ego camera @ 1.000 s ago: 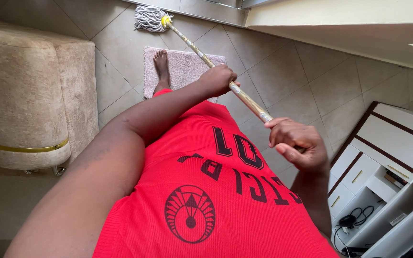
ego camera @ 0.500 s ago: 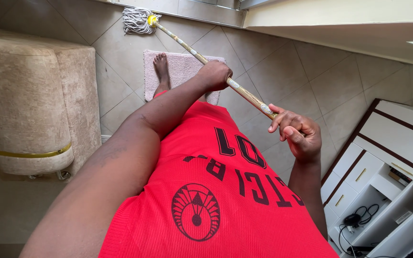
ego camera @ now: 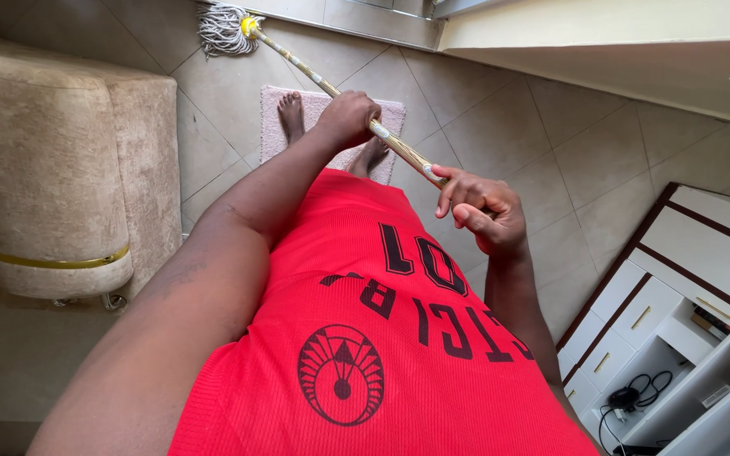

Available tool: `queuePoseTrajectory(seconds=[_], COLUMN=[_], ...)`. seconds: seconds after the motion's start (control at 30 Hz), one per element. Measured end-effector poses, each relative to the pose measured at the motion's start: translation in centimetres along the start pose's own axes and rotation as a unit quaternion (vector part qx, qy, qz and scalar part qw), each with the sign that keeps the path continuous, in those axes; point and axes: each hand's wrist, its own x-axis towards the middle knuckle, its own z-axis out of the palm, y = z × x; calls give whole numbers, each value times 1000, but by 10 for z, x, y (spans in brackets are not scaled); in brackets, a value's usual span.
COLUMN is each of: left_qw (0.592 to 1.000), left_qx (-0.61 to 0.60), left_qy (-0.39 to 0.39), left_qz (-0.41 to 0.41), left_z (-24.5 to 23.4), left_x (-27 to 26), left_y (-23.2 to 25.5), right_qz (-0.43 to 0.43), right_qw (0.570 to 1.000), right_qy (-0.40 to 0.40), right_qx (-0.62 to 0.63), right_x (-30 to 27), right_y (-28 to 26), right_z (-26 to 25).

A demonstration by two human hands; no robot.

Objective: The person is mopping the tiled floor in a balcony area using a mop and a bucket of water.

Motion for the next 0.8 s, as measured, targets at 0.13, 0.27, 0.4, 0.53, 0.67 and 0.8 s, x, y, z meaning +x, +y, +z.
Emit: queuePoseTrajectory(seconds=[0.13, 0.27, 0.4, 0.53, 0.67, 0.8], left_qw=[995, 984, 970, 949, 930, 918], left_qx=[-33, -6, 54, 54, 31, 29], left_qy=[90, 178, 237, 301, 342, 350], left_qz=[20, -3, 30, 80, 130, 181], left_z=[-4, -11, -48, -92, -125, -143], left_x=[-16, -26, -21, -12, -8, -8], left_y=[4, 19, 58, 103, 138, 157], right_qz=[-15, -26, -95, -166, -234, -260], right_qw=[999, 992, 989, 977, 942, 931], right_qy=[-50, -120, -113, -130, -237, -251], right_qx=[-14, -39, -28, -21, -35, -51], right_x=[12, 11, 2, -8, -9, -25], right_y=[-14, -39, -78, -112, -152, -174], right_z=[11, 12, 1, -21, -31, -30])
